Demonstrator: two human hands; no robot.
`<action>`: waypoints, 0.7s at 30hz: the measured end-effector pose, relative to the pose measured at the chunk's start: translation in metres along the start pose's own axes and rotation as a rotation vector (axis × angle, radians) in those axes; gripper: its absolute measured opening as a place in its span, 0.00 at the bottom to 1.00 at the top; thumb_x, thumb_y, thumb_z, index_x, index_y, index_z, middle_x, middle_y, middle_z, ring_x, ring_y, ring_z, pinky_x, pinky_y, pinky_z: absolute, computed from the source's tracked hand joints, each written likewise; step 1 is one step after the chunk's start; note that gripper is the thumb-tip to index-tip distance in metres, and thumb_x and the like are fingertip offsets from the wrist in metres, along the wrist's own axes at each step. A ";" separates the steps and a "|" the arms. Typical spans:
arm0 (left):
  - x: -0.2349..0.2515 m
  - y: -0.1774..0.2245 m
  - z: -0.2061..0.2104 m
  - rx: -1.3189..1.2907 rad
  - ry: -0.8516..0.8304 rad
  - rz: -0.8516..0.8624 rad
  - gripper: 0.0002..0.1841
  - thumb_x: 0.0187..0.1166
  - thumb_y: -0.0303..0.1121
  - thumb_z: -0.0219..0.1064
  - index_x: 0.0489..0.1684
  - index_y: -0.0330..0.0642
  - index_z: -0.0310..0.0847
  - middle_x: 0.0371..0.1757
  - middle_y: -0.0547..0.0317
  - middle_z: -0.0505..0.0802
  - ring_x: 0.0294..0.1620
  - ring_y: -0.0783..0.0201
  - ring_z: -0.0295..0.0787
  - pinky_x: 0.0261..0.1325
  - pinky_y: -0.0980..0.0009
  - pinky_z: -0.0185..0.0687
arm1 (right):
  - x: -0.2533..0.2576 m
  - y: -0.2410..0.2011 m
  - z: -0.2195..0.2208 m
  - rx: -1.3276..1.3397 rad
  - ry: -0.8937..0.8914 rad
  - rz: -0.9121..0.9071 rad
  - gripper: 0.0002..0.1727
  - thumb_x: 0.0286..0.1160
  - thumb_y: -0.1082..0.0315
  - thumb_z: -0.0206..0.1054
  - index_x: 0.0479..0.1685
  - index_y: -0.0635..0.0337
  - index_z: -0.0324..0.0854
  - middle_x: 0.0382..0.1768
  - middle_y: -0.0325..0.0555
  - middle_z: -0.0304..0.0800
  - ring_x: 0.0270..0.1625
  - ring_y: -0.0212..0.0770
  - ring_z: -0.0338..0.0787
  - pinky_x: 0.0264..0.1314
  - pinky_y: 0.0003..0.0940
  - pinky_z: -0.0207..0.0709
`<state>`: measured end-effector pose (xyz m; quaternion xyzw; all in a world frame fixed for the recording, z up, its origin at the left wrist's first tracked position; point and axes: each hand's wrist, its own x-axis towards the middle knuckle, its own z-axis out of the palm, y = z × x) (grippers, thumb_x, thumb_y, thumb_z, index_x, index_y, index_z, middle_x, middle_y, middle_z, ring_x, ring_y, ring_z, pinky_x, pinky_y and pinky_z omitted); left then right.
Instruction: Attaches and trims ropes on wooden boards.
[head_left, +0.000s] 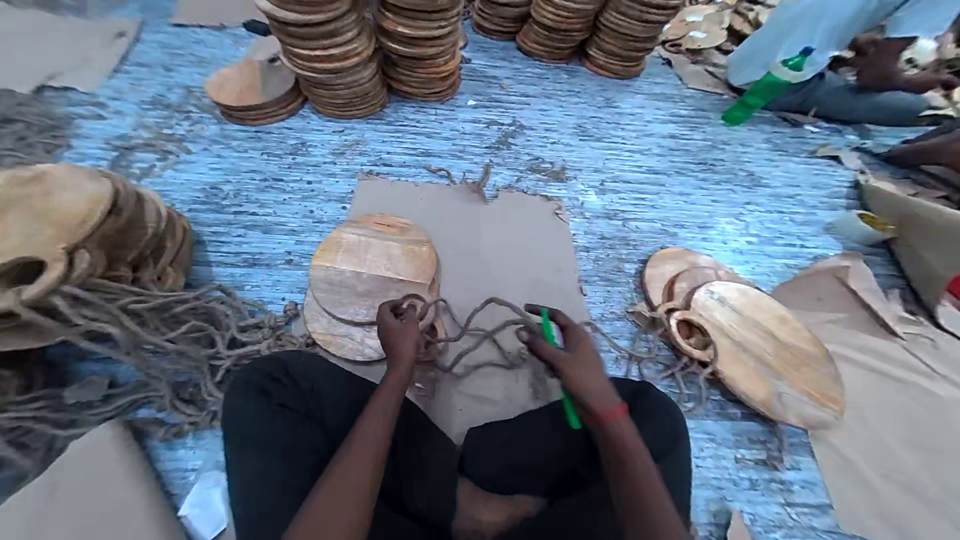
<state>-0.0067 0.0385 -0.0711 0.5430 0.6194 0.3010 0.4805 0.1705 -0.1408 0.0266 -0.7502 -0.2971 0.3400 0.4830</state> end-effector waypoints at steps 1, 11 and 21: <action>0.001 -0.001 -0.006 -0.105 0.081 -0.127 0.20 0.88 0.37 0.62 0.67 0.27 0.75 0.56 0.34 0.87 0.54 0.43 0.85 0.60 0.45 0.80 | -0.012 -0.015 -0.012 -0.007 0.020 -0.078 0.27 0.69 0.60 0.77 0.71 0.51 0.82 0.32 0.43 0.91 0.23 0.38 0.82 0.23 0.35 0.77; 0.011 -0.007 0.002 0.226 -0.121 -0.109 0.28 0.84 0.39 0.65 0.79 0.32 0.70 0.74 0.31 0.80 0.74 0.36 0.79 0.75 0.41 0.74 | -0.056 -0.041 -0.041 -0.354 -0.073 -0.237 0.16 0.67 0.50 0.72 0.45 0.49 0.90 0.31 0.29 0.95 0.29 0.29 0.92 0.29 0.28 0.86; 0.021 -0.001 0.022 0.957 -0.336 0.452 0.18 0.84 0.40 0.65 0.64 0.39 0.86 0.76 0.46 0.83 0.85 0.39 0.65 0.79 0.32 0.60 | -0.097 0.006 -0.074 -0.400 -0.102 0.023 0.19 0.71 0.50 0.72 0.49 0.54 0.89 0.36 0.39 0.94 0.36 0.39 0.93 0.44 0.45 0.89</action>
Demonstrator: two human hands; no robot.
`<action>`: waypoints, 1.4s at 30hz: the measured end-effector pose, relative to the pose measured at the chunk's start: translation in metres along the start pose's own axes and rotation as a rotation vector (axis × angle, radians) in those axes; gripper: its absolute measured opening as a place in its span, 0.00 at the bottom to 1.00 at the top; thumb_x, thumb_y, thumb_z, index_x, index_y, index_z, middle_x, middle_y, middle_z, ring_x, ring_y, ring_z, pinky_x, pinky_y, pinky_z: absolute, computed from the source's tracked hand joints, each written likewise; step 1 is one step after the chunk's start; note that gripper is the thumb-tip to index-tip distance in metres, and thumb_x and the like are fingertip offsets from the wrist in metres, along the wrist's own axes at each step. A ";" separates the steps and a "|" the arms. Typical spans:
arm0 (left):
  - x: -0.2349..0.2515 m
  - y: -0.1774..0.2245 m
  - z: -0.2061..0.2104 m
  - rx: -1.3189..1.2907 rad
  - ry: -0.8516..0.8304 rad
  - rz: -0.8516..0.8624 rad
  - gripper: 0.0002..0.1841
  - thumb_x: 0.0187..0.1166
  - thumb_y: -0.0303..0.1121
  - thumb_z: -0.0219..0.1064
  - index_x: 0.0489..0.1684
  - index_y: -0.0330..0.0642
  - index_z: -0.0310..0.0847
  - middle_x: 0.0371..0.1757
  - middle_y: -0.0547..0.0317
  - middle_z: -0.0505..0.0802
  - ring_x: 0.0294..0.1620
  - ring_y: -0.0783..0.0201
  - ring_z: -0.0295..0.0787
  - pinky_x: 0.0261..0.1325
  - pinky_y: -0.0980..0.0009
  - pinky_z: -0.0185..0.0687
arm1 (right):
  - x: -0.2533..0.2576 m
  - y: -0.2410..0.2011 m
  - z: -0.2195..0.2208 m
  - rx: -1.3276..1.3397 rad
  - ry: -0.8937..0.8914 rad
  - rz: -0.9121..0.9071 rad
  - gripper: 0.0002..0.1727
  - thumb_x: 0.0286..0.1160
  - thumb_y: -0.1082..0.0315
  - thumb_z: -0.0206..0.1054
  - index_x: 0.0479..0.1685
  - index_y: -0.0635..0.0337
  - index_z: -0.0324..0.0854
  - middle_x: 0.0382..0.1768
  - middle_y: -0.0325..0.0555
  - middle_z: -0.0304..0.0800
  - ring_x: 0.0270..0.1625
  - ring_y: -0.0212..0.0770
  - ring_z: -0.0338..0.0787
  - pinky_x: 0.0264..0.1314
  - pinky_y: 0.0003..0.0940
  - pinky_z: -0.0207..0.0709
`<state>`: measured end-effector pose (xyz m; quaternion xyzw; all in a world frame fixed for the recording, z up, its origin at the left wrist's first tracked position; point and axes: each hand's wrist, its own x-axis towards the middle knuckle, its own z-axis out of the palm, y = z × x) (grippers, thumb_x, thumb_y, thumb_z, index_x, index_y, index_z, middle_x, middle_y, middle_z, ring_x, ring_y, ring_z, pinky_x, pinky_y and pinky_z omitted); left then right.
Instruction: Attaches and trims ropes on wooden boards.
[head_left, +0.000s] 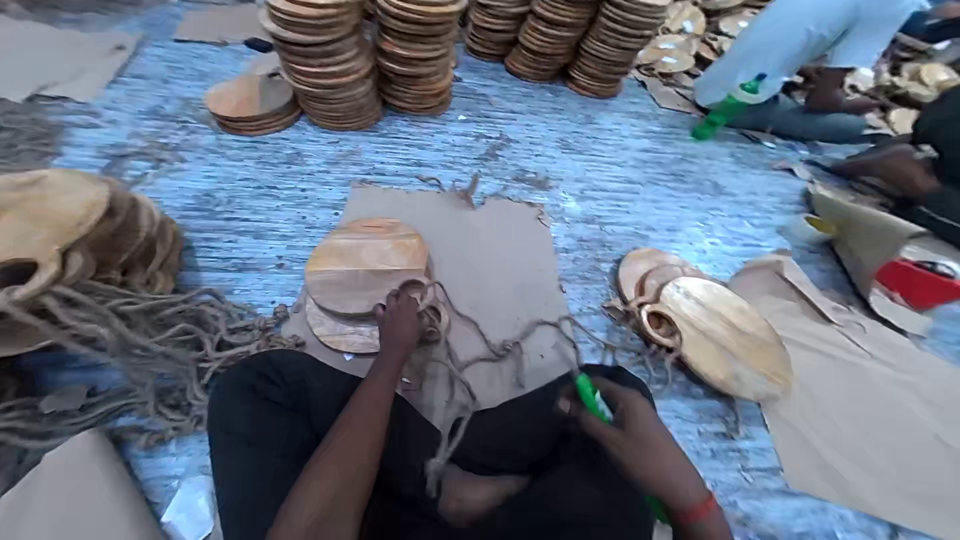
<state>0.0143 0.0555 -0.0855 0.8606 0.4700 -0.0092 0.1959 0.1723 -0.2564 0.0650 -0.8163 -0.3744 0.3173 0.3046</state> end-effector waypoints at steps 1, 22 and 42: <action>-0.003 0.001 -0.013 -0.022 0.058 0.019 0.21 0.84 0.43 0.65 0.65 0.37 0.84 0.75 0.42 0.83 0.83 0.37 0.68 0.81 0.31 0.57 | 0.007 0.009 -0.002 0.055 0.139 0.021 0.16 0.73 0.54 0.72 0.49 0.55 0.89 0.37 0.39 0.95 0.37 0.39 0.94 0.45 0.45 0.90; -0.040 -0.034 -0.085 -0.070 0.180 0.012 0.24 0.73 0.31 0.77 0.69 0.40 0.80 0.53 0.44 0.94 0.58 0.41 0.90 0.75 0.35 0.68 | 0.184 0.045 0.139 -0.204 0.176 0.099 0.27 0.68 0.70 0.78 0.69 0.64 0.78 0.64 0.69 0.82 0.60 0.71 0.87 0.53 0.70 0.81; -0.067 0.039 0.001 -0.483 -0.079 0.654 0.26 0.82 0.50 0.63 0.70 0.41 0.83 0.50 0.52 0.95 0.52 0.54 0.92 0.71 0.44 0.78 | 0.107 -0.001 0.081 0.085 -0.066 -0.037 0.31 0.67 0.58 0.79 0.71 0.57 0.78 0.46 0.52 0.92 0.45 0.49 0.91 0.52 0.52 0.84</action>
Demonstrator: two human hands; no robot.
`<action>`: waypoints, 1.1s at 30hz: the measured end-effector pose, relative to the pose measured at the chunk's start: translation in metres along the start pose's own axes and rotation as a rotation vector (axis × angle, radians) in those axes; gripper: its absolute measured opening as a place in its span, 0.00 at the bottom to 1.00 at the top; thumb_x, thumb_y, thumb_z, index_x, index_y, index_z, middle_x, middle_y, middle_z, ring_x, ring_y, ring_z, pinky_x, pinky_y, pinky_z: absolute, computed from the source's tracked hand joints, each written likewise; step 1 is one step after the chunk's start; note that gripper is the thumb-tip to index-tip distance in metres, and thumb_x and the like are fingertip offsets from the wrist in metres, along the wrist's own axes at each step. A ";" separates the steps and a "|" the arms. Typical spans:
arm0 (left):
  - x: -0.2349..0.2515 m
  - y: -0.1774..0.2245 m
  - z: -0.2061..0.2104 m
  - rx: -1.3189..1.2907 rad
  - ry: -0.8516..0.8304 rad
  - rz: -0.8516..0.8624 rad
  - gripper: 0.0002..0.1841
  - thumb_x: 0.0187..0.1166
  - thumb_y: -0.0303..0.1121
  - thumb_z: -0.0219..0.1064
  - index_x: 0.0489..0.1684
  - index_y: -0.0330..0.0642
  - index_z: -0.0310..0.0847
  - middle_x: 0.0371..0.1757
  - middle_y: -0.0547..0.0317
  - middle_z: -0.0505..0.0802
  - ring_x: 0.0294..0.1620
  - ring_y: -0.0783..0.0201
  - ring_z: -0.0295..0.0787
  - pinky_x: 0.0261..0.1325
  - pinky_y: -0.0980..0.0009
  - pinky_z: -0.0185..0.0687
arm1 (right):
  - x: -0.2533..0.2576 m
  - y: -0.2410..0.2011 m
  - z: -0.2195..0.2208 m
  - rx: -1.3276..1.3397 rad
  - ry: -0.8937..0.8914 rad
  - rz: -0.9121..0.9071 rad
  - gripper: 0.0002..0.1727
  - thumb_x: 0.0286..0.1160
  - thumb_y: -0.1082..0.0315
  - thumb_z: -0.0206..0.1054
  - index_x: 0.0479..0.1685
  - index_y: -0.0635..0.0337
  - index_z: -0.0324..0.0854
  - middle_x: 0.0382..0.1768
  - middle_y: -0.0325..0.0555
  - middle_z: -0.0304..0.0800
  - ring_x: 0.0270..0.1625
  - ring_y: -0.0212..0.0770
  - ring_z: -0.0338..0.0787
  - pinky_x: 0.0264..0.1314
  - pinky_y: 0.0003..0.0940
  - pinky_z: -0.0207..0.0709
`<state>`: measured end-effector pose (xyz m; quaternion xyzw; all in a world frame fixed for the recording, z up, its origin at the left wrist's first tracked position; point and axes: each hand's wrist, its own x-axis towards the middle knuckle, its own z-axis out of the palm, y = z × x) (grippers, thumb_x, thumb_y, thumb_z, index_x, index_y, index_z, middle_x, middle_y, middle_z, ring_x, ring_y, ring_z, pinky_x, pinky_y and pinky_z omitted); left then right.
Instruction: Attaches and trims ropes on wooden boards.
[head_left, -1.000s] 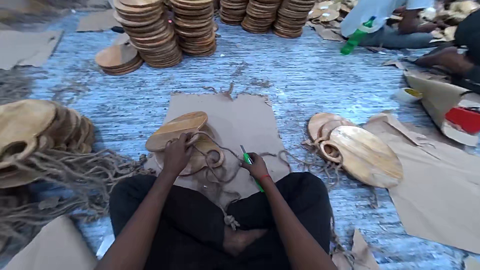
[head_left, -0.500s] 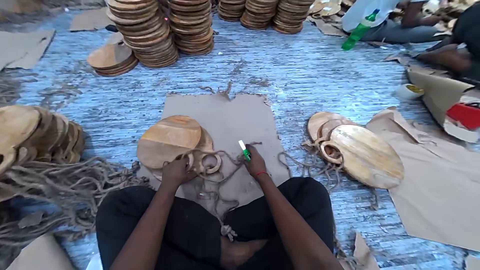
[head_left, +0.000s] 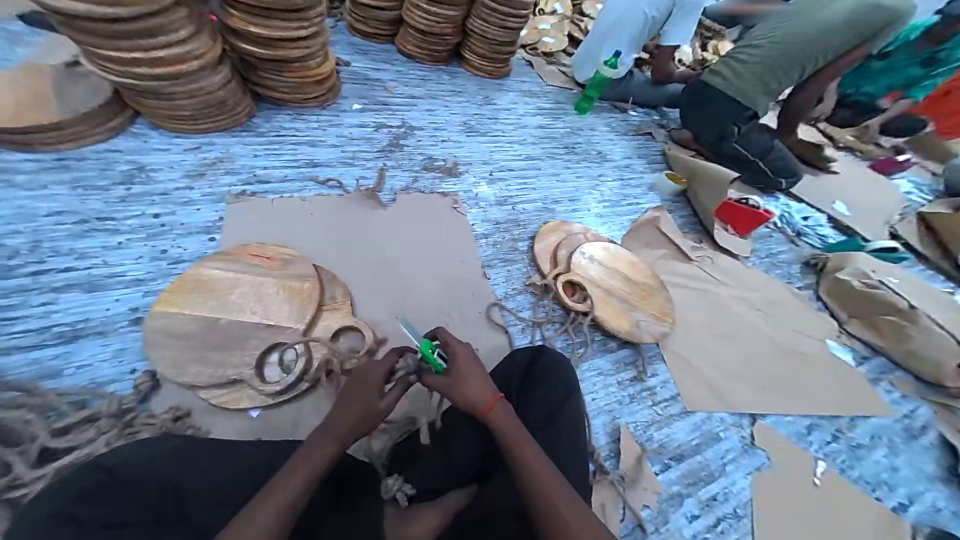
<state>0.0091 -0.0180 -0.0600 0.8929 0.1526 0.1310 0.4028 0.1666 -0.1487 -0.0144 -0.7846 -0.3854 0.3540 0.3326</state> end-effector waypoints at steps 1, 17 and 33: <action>-0.002 0.003 0.001 -0.067 -0.054 -0.056 0.23 0.85 0.47 0.62 0.71 0.42 0.81 0.43 0.52 0.94 0.41 0.56 0.92 0.57 0.50 0.86 | -0.002 0.004 0.001 0.020 0.012 0.004 0.31 0.66 0.58 0.79 0.71 0.56 0.78 0.46 0.51 0.92 0.44 0.48 0.92 0.52 0.51 0.85; 0.012 -0.009 -0.043 -0.289 0.301 -0.615 0.15 0.86 0.40 0.67 0.63 0.43 0.86 0.47 0.57 0.96 0.47 0.62 0.94 0.59 0.54 0.87 | -0.050 0.000 0.019 0.437 0.331 0.244 0.20 0.89 0.63 0.58 0.72 0.64 0.76 0.40 0.47 0.88 0.28 0.36 0.85 0.27 0.32 0.80; -0.002 0.009 -0.043 -0.236 0.278 -0.157 0.12 0.72 0.28 0.75 0.51 0.52 0.91 0.50 0.68 0.93 0.39 0.71 0.88 0.43 0.69 0.85 | -0.014 -0.029 0.053 1.007 -0.145 0.427 0.32 0.95 0.43 0.39 0.59 0.58 0.82 0.22 0.35 0.76 0.16 0.27 0.69 0.17 0.20 0.65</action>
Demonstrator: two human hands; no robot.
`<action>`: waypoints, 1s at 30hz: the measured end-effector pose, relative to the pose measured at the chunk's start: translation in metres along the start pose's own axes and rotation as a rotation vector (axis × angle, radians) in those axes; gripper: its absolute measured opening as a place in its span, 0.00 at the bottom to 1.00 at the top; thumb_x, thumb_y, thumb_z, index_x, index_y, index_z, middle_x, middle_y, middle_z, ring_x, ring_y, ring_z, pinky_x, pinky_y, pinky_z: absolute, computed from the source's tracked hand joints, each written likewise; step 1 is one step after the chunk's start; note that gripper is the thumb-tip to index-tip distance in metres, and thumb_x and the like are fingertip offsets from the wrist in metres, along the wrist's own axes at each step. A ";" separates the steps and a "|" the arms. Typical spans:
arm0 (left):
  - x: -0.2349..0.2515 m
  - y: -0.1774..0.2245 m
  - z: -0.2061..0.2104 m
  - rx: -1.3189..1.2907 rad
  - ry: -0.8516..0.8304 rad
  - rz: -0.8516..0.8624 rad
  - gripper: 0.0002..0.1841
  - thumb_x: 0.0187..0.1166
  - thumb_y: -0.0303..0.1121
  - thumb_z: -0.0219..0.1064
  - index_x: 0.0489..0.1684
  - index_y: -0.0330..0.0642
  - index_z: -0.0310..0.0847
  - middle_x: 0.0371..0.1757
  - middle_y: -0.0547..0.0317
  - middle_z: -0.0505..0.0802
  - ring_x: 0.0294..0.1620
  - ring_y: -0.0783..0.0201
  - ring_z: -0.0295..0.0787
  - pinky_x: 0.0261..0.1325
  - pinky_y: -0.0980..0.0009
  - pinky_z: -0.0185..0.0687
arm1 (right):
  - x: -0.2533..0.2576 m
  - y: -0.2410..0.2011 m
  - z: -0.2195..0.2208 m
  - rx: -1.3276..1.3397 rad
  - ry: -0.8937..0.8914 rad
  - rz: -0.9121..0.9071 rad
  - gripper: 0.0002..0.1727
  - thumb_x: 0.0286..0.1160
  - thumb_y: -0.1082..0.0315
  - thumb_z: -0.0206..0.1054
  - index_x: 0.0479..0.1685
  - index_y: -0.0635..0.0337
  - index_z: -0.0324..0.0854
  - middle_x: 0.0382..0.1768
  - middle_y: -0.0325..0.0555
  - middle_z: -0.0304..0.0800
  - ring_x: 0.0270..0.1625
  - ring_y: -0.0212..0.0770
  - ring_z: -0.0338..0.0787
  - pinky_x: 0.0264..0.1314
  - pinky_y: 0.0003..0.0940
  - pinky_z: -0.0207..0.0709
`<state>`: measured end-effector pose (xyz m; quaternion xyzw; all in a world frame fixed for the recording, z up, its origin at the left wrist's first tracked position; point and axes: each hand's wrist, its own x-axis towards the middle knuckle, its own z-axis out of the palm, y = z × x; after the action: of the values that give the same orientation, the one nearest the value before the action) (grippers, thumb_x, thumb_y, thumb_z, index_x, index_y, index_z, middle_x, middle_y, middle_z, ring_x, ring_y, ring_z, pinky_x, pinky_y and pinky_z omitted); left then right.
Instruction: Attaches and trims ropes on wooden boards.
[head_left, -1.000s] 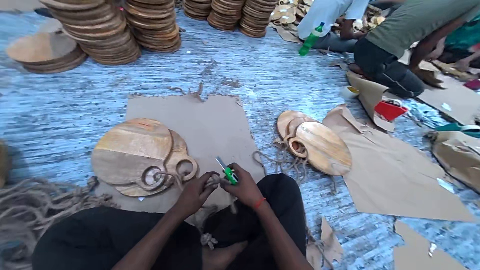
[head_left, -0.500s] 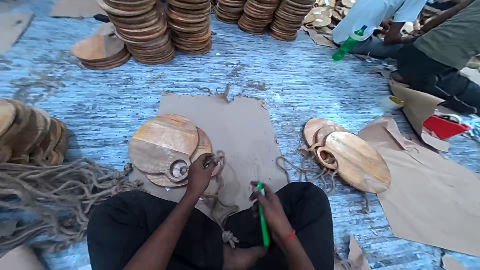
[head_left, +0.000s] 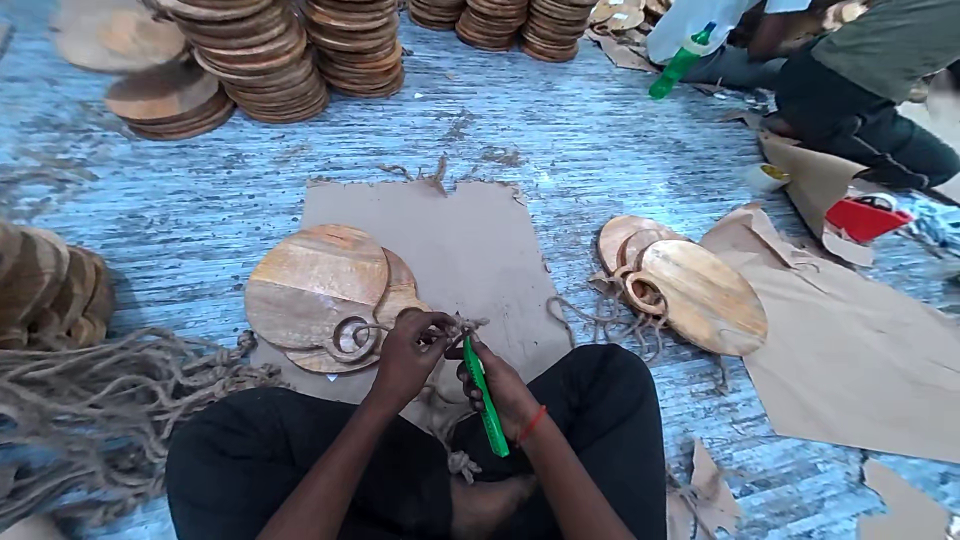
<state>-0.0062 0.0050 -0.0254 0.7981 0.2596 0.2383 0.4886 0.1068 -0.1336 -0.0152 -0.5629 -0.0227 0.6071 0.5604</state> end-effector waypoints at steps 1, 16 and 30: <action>0.001 -0.001 0.000 -0.003 -0.008 0.002 0.12 0.72 0.28 0.75 0.51 0.52 0.91 0.49 0.68 0.93 0.40 0.70 0.88 0.44 0.68 0.85 | 0.000 0.001 -0.002 0.018 -0.001 -0.012 0.33 0.95 0.42 0.37 0.57 0.58 0.82 0.22 0.35 0.75 0.16 0.27 0.69 0.17 0.20 0.65; -0.004 0.005 0.008 -0.398 -0.247 -0.115 0.16 0.80 0.33 0.64 0.62 0.40 0.86 0.44 0.59 0.93 0.41 0.70 0.88 0.51 0.70 0.85 | 0.013 0.025 -0.010 -0.470 0.309 -0.650 0.24 0.84 0.45 0.57 0.46 0.58 0.86 0.19 0.29 0.75 0.18 0.26 0.70 0.22 0.27 0.68; -0.009 0.017 0.006 -0.430 -0.275 -0.100 0.12 0.82 0.33 0.60 0.52 0.40 0.87 0.34 0.72 0.86 0.30 0.83 0.75 0.37 0.82 0.73 | 0.008 0.032 -0.009 -0.839 0.586 -0.873 0.39 0.75 0.28 0.54 0.30 0.60 0.88 0.19 0.39 0.82 0.23 0.38 0.82 0.29 0.45 0.78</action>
<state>-0.0059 -0.0117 -0.0136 0.6871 0.1734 0.1526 0.6889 0.0944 -0.1448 -0.0448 -0.8135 -0.3292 0.0869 0.4714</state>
